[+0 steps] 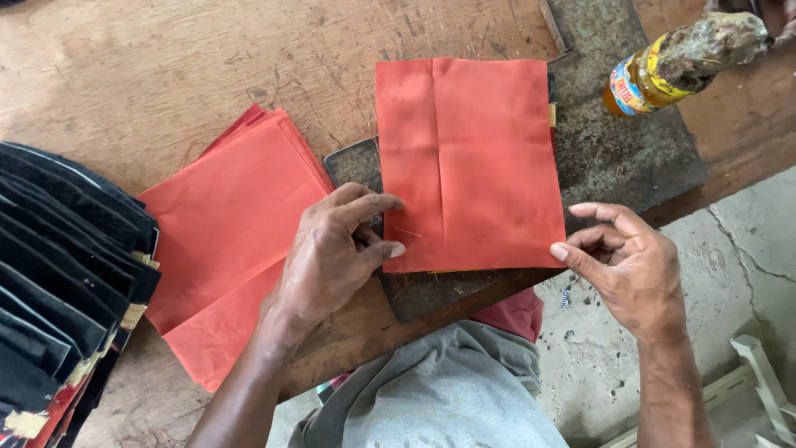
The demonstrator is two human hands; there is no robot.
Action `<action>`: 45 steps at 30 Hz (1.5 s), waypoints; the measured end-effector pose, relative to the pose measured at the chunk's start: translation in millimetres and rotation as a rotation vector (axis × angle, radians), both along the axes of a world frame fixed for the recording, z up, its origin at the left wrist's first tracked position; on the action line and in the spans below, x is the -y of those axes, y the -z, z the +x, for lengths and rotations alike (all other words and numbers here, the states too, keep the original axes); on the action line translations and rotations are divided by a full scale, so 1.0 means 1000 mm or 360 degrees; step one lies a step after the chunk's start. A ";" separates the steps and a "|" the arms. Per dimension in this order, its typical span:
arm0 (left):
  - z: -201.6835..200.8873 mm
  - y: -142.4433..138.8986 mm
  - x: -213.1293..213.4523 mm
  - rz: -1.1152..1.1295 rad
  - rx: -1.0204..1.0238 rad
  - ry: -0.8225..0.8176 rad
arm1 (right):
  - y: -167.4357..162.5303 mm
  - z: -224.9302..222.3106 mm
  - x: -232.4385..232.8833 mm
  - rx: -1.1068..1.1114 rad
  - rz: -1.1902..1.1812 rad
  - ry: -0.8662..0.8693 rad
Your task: The person applies glue from a bottle with a brush cap onto red fabric squares and folds the fabric edges over black layered panels, pressing the folds flat, then sets the finished panel aside and starts the next one.
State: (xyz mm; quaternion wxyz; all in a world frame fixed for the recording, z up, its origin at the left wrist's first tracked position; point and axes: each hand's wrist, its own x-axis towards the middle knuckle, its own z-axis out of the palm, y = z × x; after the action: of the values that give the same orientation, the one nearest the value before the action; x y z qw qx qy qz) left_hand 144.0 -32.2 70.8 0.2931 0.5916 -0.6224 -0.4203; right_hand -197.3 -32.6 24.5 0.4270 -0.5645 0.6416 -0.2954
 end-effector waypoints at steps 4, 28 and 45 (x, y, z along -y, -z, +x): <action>-0.001 -0.002 0.000 0.0042 0.0005 0.0009 | -0.002 0.001 -0.001 0.0035 0.0017 -0.0005; -0.010 -0.003 -0.013 -0.0226 0.0280 0.0107 | -0.011 0.011 -0.010 -0.0154 -0.0173 -0.0052; -0.034 -0.007 -0.022 -0.0770 0.0898 0.0649 | -0.014 0.013 -0.008 -0.0203 -0.0179 -0.0076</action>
State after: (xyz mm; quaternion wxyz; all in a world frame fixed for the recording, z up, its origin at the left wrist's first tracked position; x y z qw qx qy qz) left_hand 110.0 -10.5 78.1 0.1526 0.4624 -0.8632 -0.1329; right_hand -184.3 -24.7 38.6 0.3598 -0.6204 0.6362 -0.2843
